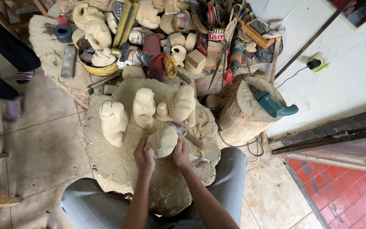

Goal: Carving and smoothing a wooden sculpture using a hand tool

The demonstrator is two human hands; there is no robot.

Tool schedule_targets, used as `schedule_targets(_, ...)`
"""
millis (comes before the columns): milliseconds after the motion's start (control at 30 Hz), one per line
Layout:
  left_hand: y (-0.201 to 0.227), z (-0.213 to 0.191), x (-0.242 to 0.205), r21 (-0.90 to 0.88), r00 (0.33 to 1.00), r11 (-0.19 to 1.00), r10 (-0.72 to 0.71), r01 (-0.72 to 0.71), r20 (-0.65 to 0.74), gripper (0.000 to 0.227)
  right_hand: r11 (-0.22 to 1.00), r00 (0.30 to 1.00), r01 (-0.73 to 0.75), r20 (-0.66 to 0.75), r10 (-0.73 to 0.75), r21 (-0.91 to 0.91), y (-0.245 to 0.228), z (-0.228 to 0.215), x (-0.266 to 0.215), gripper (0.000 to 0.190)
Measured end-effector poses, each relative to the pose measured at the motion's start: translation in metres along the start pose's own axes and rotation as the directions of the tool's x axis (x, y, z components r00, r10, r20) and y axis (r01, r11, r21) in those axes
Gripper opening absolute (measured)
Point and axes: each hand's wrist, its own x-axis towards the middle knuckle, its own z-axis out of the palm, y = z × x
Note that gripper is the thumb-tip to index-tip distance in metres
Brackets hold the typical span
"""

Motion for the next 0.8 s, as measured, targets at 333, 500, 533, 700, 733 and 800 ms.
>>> schedule_targets(333,-0.004,-0.002,0.0,0.001,0.999,0.999,0.044,-0.044,0.01,0.04,1.0,1.0,0.02,0.023,-0.02,0.021,0.017,0.0,0.004,0.055)
schedule_targets(500,-0.013,-0.001,-0.002,0.022,0.998,0.998,0.057,-0.057,-0.002,0.038,1.0,1.0,-0.022,0.012,0.022,-0.018,0.007,-0.001,0.0,0.055)
schedule_targets(533,-0.012,-0.001,-0.002,0.023,0.998,0.998,0.057,-0.057,-0.003,0.038,1.0,1.0,-0.021,0.014,0.021,-0.018,0.008,-0.001,0.001,0.055)
schedule_targets(700,-0.015,0.002,-0.002,0.037,0.997,0.997,0.074,-0.073,-0.015,0.038,0.994,0.996,-0.091,0.003,0.091,-0.06,0.009,-0.002,0.002,0.055)
schedule_targets(733,-0.013,0.003,-0.002,0.037,0.997,0.997,0.074,-0.073,-0.015,0.038,0.994,0.996,-0.091,0.002,0.091,-0.06,0.009,-0.002,0.002,0.055)
schedule_targets(800,-0.01,0.003,-0.001,0.047,0.997,0.996,0.08,-0.079,-0.02,0.039,0.989,0.991,-0.132,-0.003,0.132,-0.07,0.007,-0.002,0.003,0.056)
